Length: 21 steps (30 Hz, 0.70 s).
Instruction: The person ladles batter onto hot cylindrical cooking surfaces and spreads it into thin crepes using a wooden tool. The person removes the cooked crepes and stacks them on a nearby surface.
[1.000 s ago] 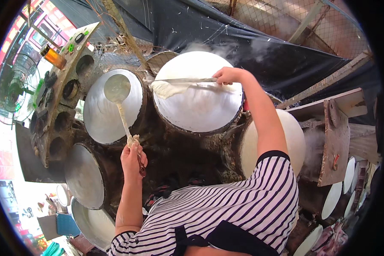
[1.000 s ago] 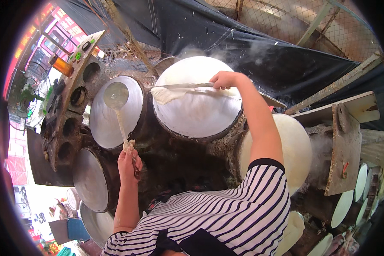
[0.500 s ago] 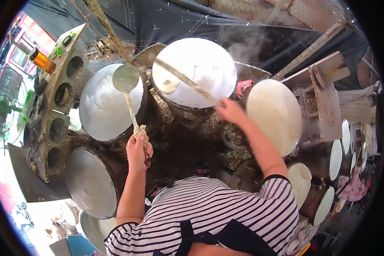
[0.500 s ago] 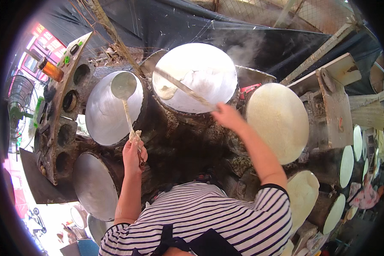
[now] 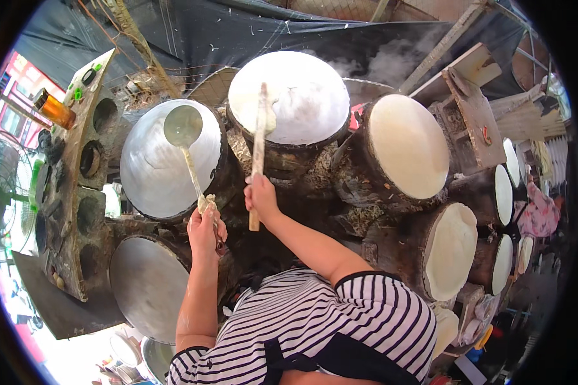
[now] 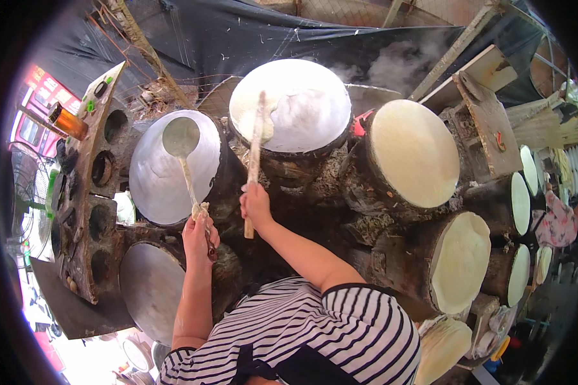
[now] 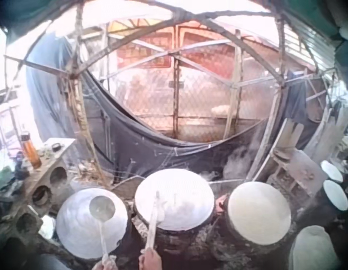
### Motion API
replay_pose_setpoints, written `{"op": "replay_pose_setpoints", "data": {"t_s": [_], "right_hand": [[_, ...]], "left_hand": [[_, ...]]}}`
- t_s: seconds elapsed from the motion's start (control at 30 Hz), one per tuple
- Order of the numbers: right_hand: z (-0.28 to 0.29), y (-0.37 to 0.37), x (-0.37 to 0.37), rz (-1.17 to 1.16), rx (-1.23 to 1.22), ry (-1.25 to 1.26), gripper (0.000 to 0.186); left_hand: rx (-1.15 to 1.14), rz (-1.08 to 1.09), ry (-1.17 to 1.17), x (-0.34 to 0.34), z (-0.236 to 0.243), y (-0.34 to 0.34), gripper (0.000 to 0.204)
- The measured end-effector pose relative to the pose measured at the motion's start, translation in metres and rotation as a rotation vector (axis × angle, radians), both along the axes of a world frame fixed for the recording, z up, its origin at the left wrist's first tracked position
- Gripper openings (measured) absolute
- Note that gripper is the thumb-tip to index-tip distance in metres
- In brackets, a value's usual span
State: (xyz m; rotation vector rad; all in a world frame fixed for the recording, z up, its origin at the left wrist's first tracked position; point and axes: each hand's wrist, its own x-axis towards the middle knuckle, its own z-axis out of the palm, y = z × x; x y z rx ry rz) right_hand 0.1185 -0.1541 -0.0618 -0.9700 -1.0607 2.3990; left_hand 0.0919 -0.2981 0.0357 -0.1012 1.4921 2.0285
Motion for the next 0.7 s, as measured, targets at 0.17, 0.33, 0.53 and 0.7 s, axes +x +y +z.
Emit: {"op": "replay_pose_setpoints", "data": {"t_s": [0.17, 0.33, 0.53, 0.7], "right_hand": [[-0.019, 0.016, -0.048, 0.089, 0.236, -0.119, 0.034], [-0.011, 0.022, 0.007, -0.013, 0.049, -0.133, 0.036], [0.011, 0.018, 0.04, -0.002, -0.062, -0.039, 0.036], [-0.015, 0.035, 0.0, 0.221, 0.453, -0.222, 0.035]], "left_hand": [[-0.024, -0.047, 0.03, 0.008, 0.0, 0.008, 0.014], [-0.024, -0.058, 0.007, 0.008, 0.004, 0.017, 0.012], [-0.001, -0.086, -0.003, 0.015, 0.006, 0.033, 0.012], [-0.008, -0.083, 0.015, 0.023, 0.007, 0.043, 0.012]]}}
